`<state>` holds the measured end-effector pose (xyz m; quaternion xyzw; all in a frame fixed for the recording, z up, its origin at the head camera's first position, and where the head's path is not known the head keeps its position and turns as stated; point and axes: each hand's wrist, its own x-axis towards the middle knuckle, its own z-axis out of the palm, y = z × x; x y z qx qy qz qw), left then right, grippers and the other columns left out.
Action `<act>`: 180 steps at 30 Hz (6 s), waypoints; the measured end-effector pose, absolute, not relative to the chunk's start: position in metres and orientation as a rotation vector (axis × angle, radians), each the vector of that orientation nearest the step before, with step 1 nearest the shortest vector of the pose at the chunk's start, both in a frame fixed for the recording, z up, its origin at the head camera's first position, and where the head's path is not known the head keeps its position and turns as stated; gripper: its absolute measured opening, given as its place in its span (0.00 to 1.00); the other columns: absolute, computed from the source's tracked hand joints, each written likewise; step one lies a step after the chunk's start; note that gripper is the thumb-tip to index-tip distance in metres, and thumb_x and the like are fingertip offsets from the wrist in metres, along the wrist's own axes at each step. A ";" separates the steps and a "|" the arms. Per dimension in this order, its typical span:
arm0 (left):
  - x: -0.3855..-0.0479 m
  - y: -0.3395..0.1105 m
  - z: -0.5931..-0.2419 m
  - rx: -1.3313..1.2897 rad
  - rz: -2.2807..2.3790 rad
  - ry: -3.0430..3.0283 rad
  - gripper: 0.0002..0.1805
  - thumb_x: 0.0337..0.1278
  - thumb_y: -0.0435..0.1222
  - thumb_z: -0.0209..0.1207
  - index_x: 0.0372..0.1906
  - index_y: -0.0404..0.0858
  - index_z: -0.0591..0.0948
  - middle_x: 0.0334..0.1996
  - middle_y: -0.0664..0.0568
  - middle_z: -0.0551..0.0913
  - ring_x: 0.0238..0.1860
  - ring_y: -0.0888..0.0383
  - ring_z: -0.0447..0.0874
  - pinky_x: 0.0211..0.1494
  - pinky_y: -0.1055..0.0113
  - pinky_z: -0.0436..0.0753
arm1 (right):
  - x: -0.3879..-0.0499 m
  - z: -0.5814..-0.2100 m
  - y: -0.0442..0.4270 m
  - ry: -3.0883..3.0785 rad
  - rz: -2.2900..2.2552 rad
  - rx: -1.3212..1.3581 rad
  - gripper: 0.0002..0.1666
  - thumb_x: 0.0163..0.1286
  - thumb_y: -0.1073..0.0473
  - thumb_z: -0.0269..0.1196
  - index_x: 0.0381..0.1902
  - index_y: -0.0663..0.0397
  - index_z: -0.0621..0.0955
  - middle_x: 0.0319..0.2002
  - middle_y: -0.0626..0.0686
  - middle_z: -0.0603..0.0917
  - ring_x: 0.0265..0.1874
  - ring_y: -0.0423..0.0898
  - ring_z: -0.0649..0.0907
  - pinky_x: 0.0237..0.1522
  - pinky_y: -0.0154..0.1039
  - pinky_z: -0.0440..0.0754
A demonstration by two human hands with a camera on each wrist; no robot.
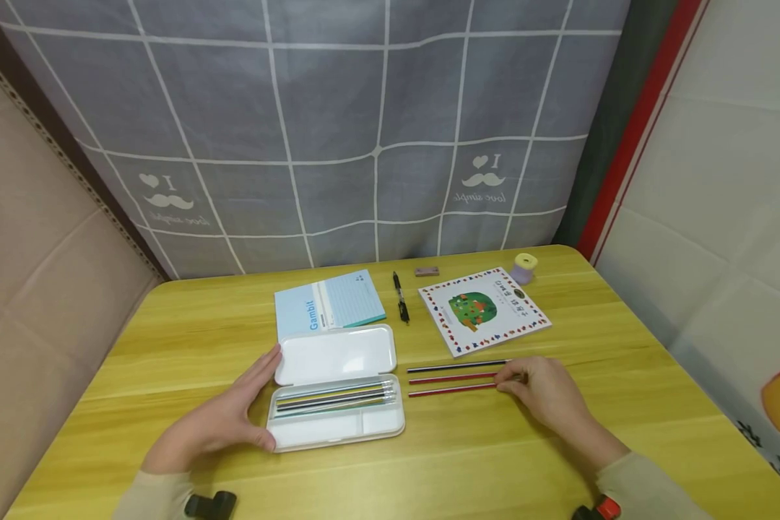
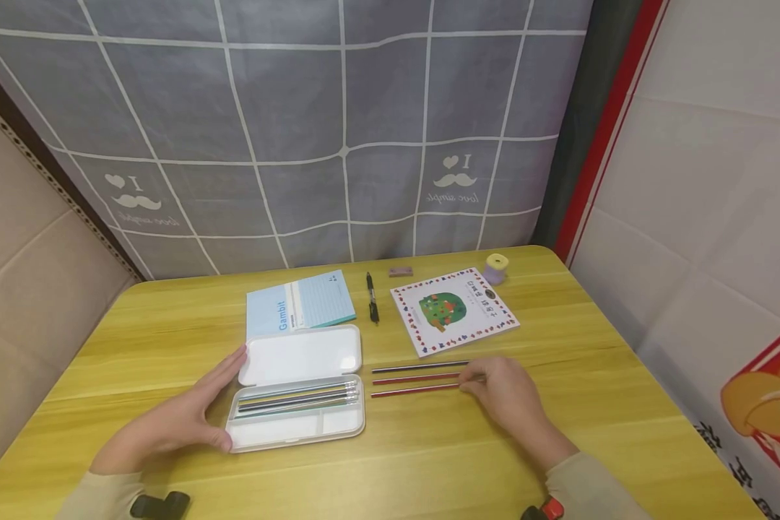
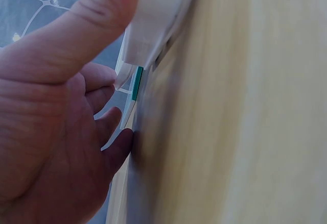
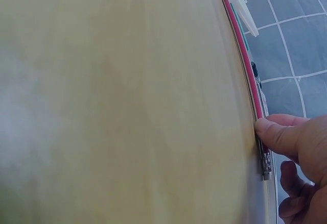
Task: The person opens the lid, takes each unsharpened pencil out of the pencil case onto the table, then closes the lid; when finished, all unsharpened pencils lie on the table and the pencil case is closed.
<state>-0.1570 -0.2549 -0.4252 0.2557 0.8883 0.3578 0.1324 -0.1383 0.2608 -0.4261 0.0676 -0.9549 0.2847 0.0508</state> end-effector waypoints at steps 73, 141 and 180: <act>-0.155 -0.251 -0.427 0.725 0.997 2.615 0.78 0.31 0.51 0.82 0.85 0.34 0.43 0.85 0.39 0.36 0.81 0.28 0.33 0.72 0.78 0.38 | -0.157 -0.425 0.071 -2.879 0.720 0.698 0.12 0.61 0.49 0.78 0.44 0.35 0.93 0.39 0.40 0.91 0.32 0.38 0.78 0.30 0.33 0.74; -0.154 -0.252 -0.426 0.779 0.985 2.617 0.80 0.28 0.51 0.82 0.84 0.32 0.43 0.84 0.35 0.37 0.80 0.24 0.34 0.72 0.24 0.46 | -0.157 -0.409 0.115 -2.739 0.810 0.596 0.05 0.64 0.57 0.76 0.36 0.39 0.93 0.41 0.41 0.91 0.44 0.43 0.87 0.46 0.43 0.86; -0.155 -0.255 -0.424 0.734 1.016 2.594 0.79 0.30 0.49 0.83 0.85 0.34 0.43 0.85 0.37 0.35 0.80 0.25 0.32 0.79 0.47 0.39 | -0.146 -0.423 0.224 -2.772 0.996 0.585 0.08 0.61 0.63 0.77 0.36 0.42 0.93 0.35 0.37 0.88 0.37 0.37 0.84 0.42 0.36 0.86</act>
